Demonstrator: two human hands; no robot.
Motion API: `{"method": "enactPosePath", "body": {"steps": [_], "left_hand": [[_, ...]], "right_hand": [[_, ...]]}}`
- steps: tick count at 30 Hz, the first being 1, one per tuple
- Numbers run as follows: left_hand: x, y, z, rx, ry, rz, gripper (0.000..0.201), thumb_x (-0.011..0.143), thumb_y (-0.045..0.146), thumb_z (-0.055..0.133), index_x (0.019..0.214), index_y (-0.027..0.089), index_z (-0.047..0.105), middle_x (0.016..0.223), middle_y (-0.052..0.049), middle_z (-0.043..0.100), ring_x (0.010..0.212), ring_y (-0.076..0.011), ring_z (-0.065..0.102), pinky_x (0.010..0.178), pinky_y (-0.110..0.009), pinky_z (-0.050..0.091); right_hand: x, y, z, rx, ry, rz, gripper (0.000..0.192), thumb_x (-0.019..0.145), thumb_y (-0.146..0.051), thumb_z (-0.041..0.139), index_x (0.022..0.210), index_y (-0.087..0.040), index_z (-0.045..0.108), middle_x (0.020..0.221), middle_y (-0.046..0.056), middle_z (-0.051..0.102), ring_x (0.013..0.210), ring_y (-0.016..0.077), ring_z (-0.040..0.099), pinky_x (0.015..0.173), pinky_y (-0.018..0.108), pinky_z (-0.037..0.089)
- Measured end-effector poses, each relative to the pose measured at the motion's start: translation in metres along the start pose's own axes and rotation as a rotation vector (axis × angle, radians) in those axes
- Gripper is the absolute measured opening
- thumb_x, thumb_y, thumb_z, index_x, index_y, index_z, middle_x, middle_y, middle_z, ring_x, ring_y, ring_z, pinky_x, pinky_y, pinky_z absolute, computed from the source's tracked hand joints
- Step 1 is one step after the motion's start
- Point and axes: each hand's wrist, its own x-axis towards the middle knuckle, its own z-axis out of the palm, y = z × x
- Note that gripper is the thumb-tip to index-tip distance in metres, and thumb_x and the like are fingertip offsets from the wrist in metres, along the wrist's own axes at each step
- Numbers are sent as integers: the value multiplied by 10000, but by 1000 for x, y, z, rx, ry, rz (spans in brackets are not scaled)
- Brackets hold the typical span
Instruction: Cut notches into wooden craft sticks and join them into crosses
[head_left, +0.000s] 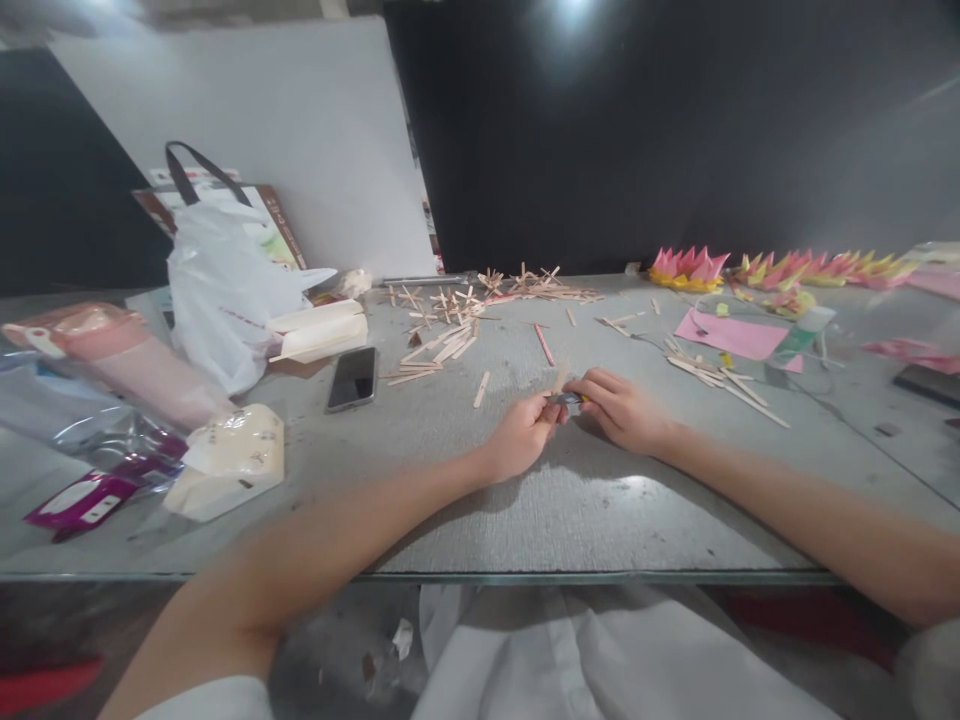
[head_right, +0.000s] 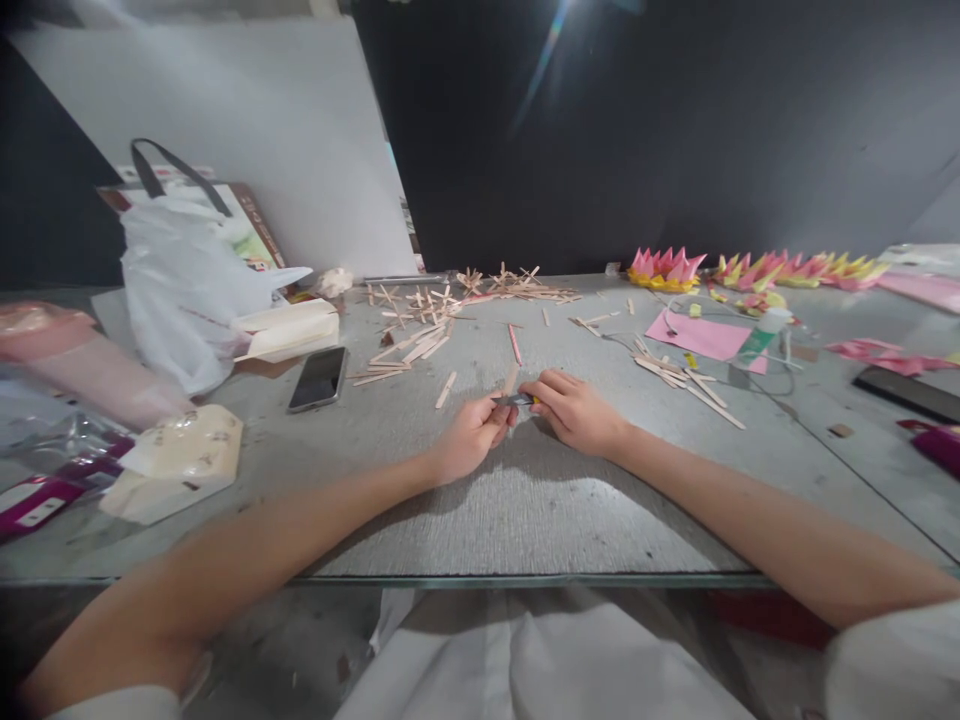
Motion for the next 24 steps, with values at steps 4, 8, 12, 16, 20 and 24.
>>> {"method": "enactPosePath", "body": {"steps": [4, 8, 12, 16, 20, 24], "left_hand": [[1, -3, 0, -20, 5, -16, 463, 1023, 634, 434, 883, 198, 505, 611, 68, 360, 517, -108, 301, 526, -263, 238], [2, -5, 0, -36, 10, -4, 519, 1006, 694, 424, 876, 199, 506, 623, 59, 374, 531, -114, 321, 530, -264, 250], [1, -4, -1, -59, 20, 9, 548, 1000, 731, 415, 874, 203, 496, 623, 63, 370, 534, -116, 328, 524, -257, 253], [0, -3, -1, -78, 0, 14, 546, 1010, 730, 407, 883, 205, 491, 603, 75, 347, 521, -112, 304, 513, -255, 243], [1, -3, -1, -67, 6, 20, 546, 1012, 727, 407, 884, 204, 492, 609, 72, 354, 525, -111, 310, 518, -255, 249], [2, -5, 0, -84, 21, 17, 545, 1011, 723, 413, 883, 201, 499, 605, 70, 352, 524, -112, 322, 523, -255, 256]], "right_hand": [[1, -1, 1, -26, 14, -21, 377, 1138, -332, 301, 1312, -184, 600, 983, 116, 614, 875, 259, 591, 760, 382, 514], [0, 1, 2, -32, 1, 3, 365, 1133, -333, 318, 1329, -195, 594, 1002, 118, 620, 881, 256, 595, 777, 385, 523], [0, 3, 1, -33, 4, 12, 386, 1139, -358, 298, 1315, -190, 597, 979, 113, 613, 873, 257, 597, 782, 385, 521], [0, 3, 0, -43, 7, 11, 411, 1143, -382, 280, 1312, -189, 601, 968, 112, 607, 853, 255, 583, 763, 376, 506], [-1, 3, -1, -36, 6, 12, 421, 1145, -391, 273, 1327, -192, 596, 976, 111, 608, 863, 258, 585, 775, 380, 507], [0, 2, -2, -67, 13, 38, 403, 1142, -391, 292, 1305, -205, 610, 979, 111, 616, 883, 262, 598, 789, 379, 508]]}}
